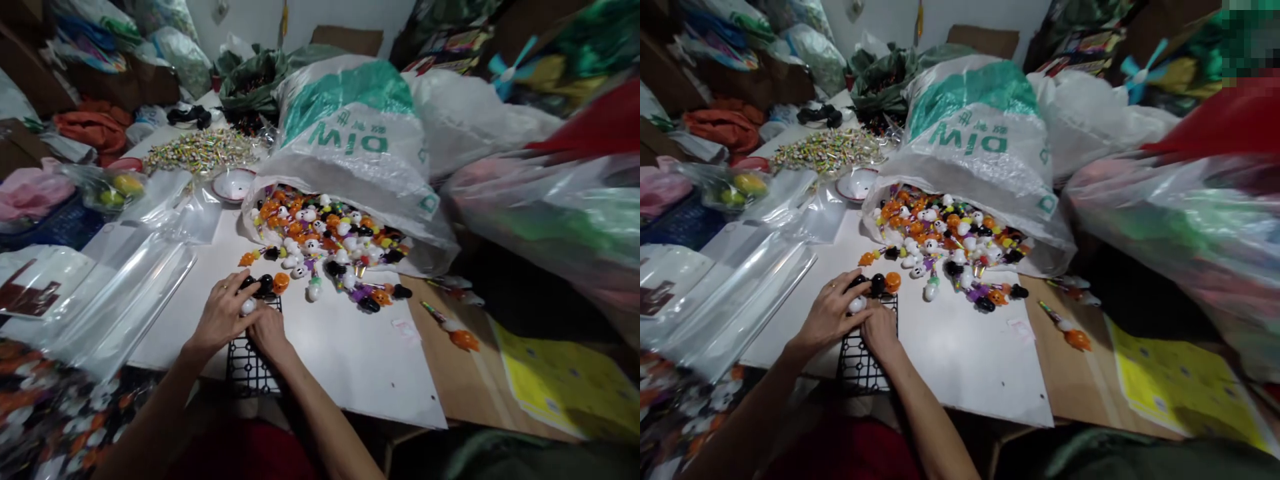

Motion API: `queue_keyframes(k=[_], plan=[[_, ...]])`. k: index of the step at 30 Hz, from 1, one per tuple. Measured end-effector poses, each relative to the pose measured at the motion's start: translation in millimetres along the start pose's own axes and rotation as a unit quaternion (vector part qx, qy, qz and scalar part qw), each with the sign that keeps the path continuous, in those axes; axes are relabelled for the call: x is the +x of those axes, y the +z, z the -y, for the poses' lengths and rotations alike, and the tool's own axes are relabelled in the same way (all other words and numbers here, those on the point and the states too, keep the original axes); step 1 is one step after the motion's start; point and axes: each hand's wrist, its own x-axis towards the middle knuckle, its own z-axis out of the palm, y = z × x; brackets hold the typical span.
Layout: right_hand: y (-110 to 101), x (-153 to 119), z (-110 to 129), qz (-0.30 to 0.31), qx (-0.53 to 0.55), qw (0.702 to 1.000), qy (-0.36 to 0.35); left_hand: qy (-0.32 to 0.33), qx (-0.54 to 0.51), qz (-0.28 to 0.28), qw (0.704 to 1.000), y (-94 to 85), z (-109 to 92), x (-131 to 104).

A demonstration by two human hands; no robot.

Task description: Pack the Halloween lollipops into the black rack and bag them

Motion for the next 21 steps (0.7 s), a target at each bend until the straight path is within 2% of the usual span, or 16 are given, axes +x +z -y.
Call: queue_keyframes(k=[3, 4, 6, 8, 11, 14, 16, 18, 19, 21], plan=[[-23, -20, -33, -0.005, 0.092, 0.993, -0.078, -0.011, -0.007, -0.033, 0.999, 6.3, 4, -4], [-38, -24, -47, -0.010, 0.102, 0.991, -0.082, -0.009, -0.016, -0.034, 0.999, 7.4, 5, -4], [-71, -19, -77, -0.061, 0.031, 0.997, -0.025, -0.005, -0.034, -0.026, 0.999, 8.4, 5, -3], [-100, 8, -103, -0.103, -0.106, 0.989, 0.019, -0.007, -0.046, -0.009, 0.999, 7.7, 5, -1], [-122, 62, -127, -0.110, -0.290, 0.951, 0.002, -0.020, -0.048, 0.028, 0.998, 2.5, 3, 7], [-128, 89, -146, -0.099, -0.331, 0.937, -0.047, -0.033, -0.048, 0.022, 0.998, -9.3, -4, 19], [-131, 81, -160, -0.119, -0.275, 0.951, -0.080, -0.039, -0.046, -0.007, 0.998, -17.9, -9, 30], [-133, 53, -168, -0.146, -0.191, 0.965, -0.106, -0.050, -0.034, -0.005, 0.998, -23.2, -13, 42], [-131, 33, -165, -0.148, -0.146, 0.971, -0.114, -0.061, -0.024, 0.020, 0.998, -23.5, -14, 48], [-121, -10, -143, -0.113, -0.062, 0.985, -0.113, -0.089, -0.008, 0.100, 0.991, -18.8, -14, 54]])
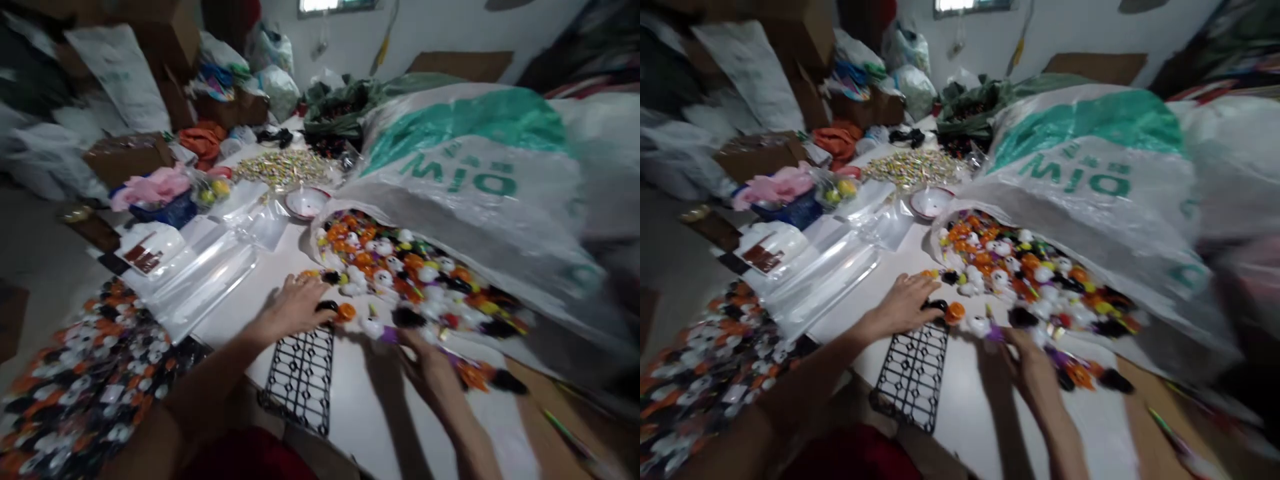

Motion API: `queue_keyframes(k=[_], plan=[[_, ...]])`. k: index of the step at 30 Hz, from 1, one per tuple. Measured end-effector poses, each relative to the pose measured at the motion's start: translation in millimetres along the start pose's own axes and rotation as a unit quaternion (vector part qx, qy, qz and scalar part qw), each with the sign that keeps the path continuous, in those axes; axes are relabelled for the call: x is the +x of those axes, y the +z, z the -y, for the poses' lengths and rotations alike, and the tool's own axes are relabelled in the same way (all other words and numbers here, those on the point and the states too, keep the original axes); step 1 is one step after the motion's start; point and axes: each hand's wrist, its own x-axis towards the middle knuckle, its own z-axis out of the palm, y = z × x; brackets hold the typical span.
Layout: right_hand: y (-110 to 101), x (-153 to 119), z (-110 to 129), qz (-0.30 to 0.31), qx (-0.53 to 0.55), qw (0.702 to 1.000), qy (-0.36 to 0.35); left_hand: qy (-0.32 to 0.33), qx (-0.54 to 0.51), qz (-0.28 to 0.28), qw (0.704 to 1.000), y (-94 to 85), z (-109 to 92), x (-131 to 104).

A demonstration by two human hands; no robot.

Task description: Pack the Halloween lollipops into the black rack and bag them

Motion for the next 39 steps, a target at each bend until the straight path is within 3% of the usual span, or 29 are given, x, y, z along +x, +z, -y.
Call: queue_keyframes(k=[2, 4, 6, 11, 16, 24, 28, 30, 32, 34, 36, 37, 39], plan=[[10, -26, 43, 0.063, 0.077, 0.995, 0.025, -0.018, 0.009, 0.054, 0.998, 8.5, 3, 3], [30, -35, 80, 0.091, 0.112, 0.988, 0.061, -0.018, 0.003, 0.051, 0.999, 15.4, 7, 3], [48, -35, 100, 0.073, 0.135, 0.984, 0.089, -0.004, -0.015, 0.027, 1.000, 15.1, 12, 0], [65, -24, 107, -0.044, 0.239, 0.961, 0.131, 0.022, -0.050, -0.025, 0.998, -2.0, 18, -5], [78, -10, 129, -0.132, 0.315, 0.934, 0.103, 0.061, -0.056, 0.027, 0.996, 0.5, 14, -13], [103, 2, 144, -0.163, 0.373, 0.905, 0.122, 0.116, 0.020, -0.047, 0.992, 15.6, 13, -26], [78, -2, 124, -0.083, 0.338, 0.936, 0.044, 0.126, 0.054, -0.079, 0.987, 24.9, 14, -26], [51, 5, 96, -0.035, 0.250, 0.968, -0.002, 0.132, 0.057, -0.076, 0.987, 25.2, 15, -25], [23, 20, 61, -0.010, 0.099, 0.995, -0.001, 0.132, 0.056, -0.064, 0.988, 22.9, 15, -23], [0, 38, 26, 0.049, -0.056, 0.997, 0.009, 0.127, 0.055, -0.050, 0.989, 19.9, 14, -21], [-11, 48, 2, 0.124, -0.132, 0.983, -0.024, 0.113, 0.056, -0.041, 0.991, 17.7, 12, -19], [-12, 49, -4, 0.141, -0.135, 0.980, -0.041, 0.106, 0.058, -0.036, 0.992, 17.1, 12, -19], [-6, 41, -3, 0.117, -0.075, 0.989, -0.052, 0.095, 0.059, -0.028, 0.993, 16.7, 11, -18]])
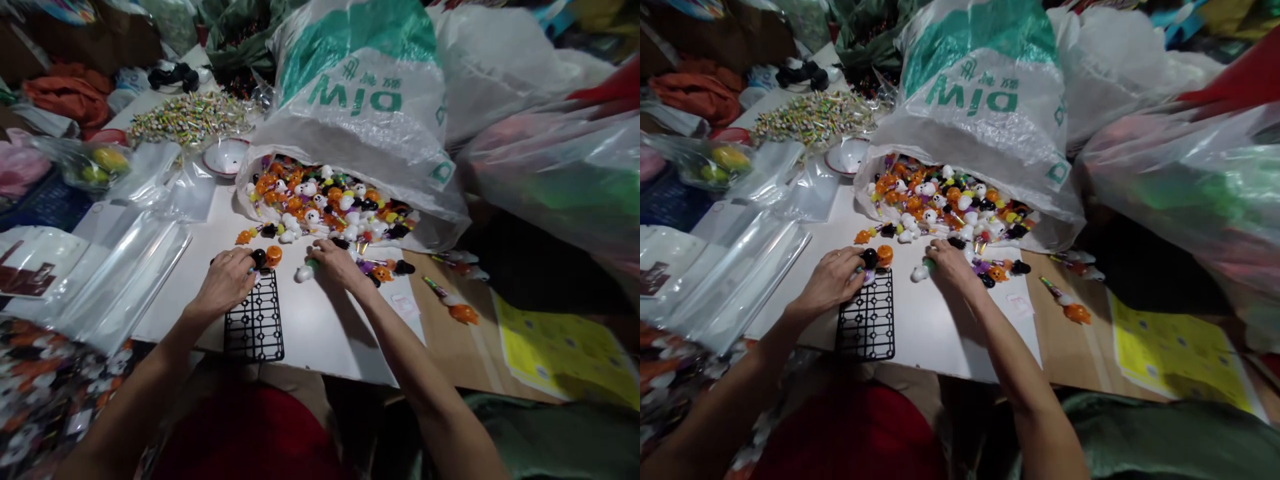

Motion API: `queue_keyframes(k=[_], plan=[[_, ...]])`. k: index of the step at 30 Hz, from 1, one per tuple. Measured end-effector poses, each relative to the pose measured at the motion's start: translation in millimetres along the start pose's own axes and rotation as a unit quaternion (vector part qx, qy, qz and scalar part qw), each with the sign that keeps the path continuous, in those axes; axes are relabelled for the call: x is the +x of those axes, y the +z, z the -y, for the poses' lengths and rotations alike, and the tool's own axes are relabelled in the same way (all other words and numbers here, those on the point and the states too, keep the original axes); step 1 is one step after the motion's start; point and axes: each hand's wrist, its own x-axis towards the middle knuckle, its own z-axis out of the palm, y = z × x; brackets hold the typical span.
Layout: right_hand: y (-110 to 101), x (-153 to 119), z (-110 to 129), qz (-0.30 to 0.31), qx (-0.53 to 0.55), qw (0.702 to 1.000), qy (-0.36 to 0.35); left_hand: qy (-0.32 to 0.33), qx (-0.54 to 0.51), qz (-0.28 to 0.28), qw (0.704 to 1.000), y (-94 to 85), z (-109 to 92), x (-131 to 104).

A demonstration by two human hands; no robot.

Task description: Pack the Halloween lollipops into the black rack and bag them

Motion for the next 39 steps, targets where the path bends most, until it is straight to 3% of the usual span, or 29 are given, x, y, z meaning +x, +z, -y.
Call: queue_keyframes(k=[2, 5, 9, 12, 14, 17, 19, 21, 26, 29, 33, 36, 39], plan=[[16, -11, 22, -0.082, 0.122, 0.989, 0.034, -0.003, -0.003, 0.006, 1.000, 0.1, 0, 0], [53, -22, 75, -0.176, 0.338, 0.917, 0.118, -0.004, 0.000, 0.003, 1.000, -0.3, 0, -1], [98, -10, 130, -0.168, 0.493, 0.828, 0.207, -0.008, 0.008, 0.002, 1.000, -2.8, 0, 0], [111, 2, 139, -0.181, 0.517, 0.805, 0.228, -0.008, 0.002, 0.007, 1.000, -4.0, 0, 1], [113, 5, 138, -0.176, 0.482, 0.828, 0.223, -0.008, -0.002, 0.003, 1.000, -3.2, 1, 1], [110, 5, 141, -0.137, 0.353, 0.905, 0.196, -0.003, -0.007, -0.009, 1.000, -0.4, 4, -3], [103, 5, 149, -0.100, 0.249, 0.947, 0.179, 0.006, -0.013, -0.013, 1.000, 0.0, 6, -5], [94, 10, 158, -0.046, 0.161, 0.968, 0.187, 0.009, -0.018, -0.022, 1.000, -2.8, 6, -5], [73, 30, 170, 0.043, 0.072, 0.974, 0.212, 0.028, 0.015, -0.006, 0.999, -12.7, 2, 3], [74, 39, 173, 0.043, 0.058, 0.978, 0.197, 0.045, 0.065, 0.021, 0.997, -8.0, 3, 5], [81, 42, 168, 0.028, 0.068, 0.980, 0.182, 0.035, 0.093, -0.015, 0.995, 5.8, 10, -2], [72, 29, 140, 0.035, 0.172, 0.976, 0.132, 0.020, 0.080, -0.032, 0.996, 11.2, 14, -7], [42, 20, 93, 0.084, 0.303, 0.947, 0.063, 0.016, 0.032, -0.043, 0.998, 6.2, 17, -8]])
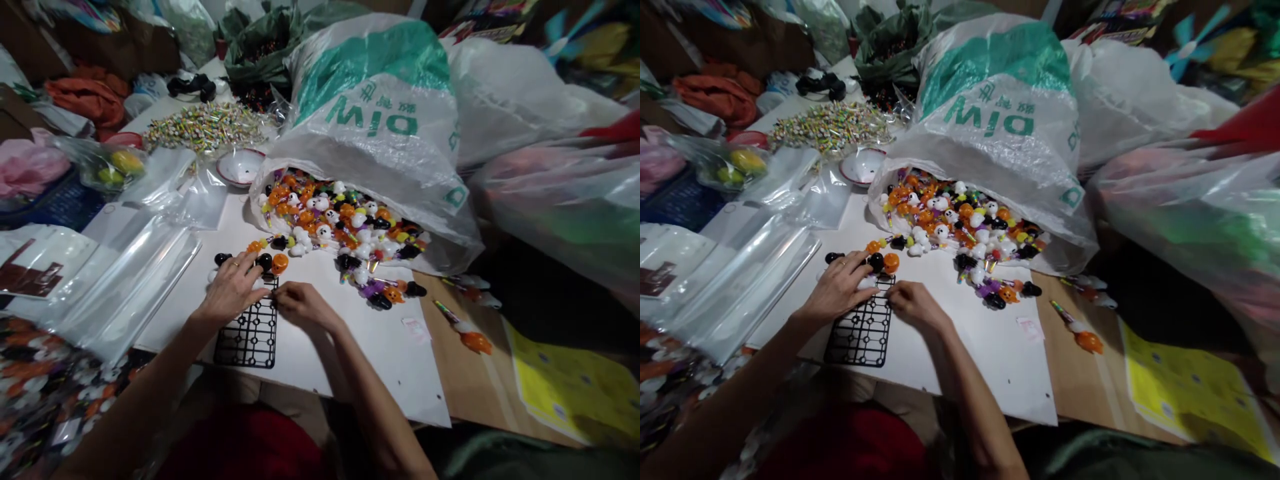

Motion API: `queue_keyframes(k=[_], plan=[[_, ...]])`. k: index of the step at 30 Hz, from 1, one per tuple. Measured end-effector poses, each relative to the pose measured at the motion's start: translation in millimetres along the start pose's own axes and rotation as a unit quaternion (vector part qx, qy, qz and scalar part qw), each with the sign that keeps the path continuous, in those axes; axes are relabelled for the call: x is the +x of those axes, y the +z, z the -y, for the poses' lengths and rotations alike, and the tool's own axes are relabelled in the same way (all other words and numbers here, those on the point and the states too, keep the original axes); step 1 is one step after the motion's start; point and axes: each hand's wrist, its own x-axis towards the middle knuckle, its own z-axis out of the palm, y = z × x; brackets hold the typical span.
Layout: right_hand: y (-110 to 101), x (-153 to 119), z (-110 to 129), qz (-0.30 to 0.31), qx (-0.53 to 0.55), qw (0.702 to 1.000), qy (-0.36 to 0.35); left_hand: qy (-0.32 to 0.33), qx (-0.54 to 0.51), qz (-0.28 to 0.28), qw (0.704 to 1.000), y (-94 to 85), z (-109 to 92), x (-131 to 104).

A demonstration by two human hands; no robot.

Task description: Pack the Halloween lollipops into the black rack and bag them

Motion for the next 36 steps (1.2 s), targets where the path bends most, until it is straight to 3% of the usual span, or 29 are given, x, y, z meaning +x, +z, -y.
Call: queue_keyframes(k=[1, 3, 5, 8, 10, 13, 17, 19, 21, 24, 26, 30, 33, 36], plan=[[-18, 3, -5, -0.009, 0.004, 1.000, -0.010, -0.003, -0.019, -0.013, 1.000, -4.5, 1, 1], [-46, 25, -8, -0.110, -0.066, 0.991, -0.024, -0.030, -0.052, -0.046, 0.997, -17.1, 5, 7], [-57, 64, -5, -0.172, -0.164, 0.970, -0.052, -0.071, -0.072, -0.065, 0.993, -31.3, 10, 16], [-49, 124, 5, -0.105, -0.288, 0.949, -0.074, -0.088, -0.075, -0.043, 0.992, -43.8, 12, 34], [-44, 140, 10, -0.068, -0.335, 0.937, -0.068, -0.052, -0.063, 0.003, 0.997, -41.5, 8, 43], [-54, 111, 4, -0.118, -0.326, 0.935, -0.076, -0.010, -0.030, 0.085, 0.996, -26.7, 0, 48], [-70, 10, -14, -0.222, -0.296, 0.928, -0.045, -0.055, -0.012, 0.127, 0.990, -9.1, -1, 46], [-56, -30, -18, -0.217, -0.278, 0.935, -0.042, -0.073, -0.012, 0.117, 0.990, -5.2, 2, 45], [-29, -48, -17, -0.198, -0.251, 0.947, -0.039, -0.071, -0.007, 0.108, 0.992, -3.7, 4, 45], [8, -37, -7, -0.187, -0.235, 0.954, -0.005, -0.067, -0.006, 0.106, 0.992, -4.7, 3, 44], [16, -21, 1, -0.196, -0.203, 0.959, 0.014, -0.065, -0.016, 0.089, 0.994, -7.5, 2, 42], [18, 0, 10, -0.230, 0.033, 0.973, 0.006, -0.007, -0.039, 0.053, 0.998, -13.4, -2, 34], [38, 8, 11, -0.238, 0.225, 0.945, 0.000, 0.026, -0.042, 0.051, 0.997, -11.0, -5, 28], [58, 10, 11, -0.254, 0.299, 0.920, 0.001, 0.022, -0.035, 0.048, 0.998, -3.4, -7, 25]])
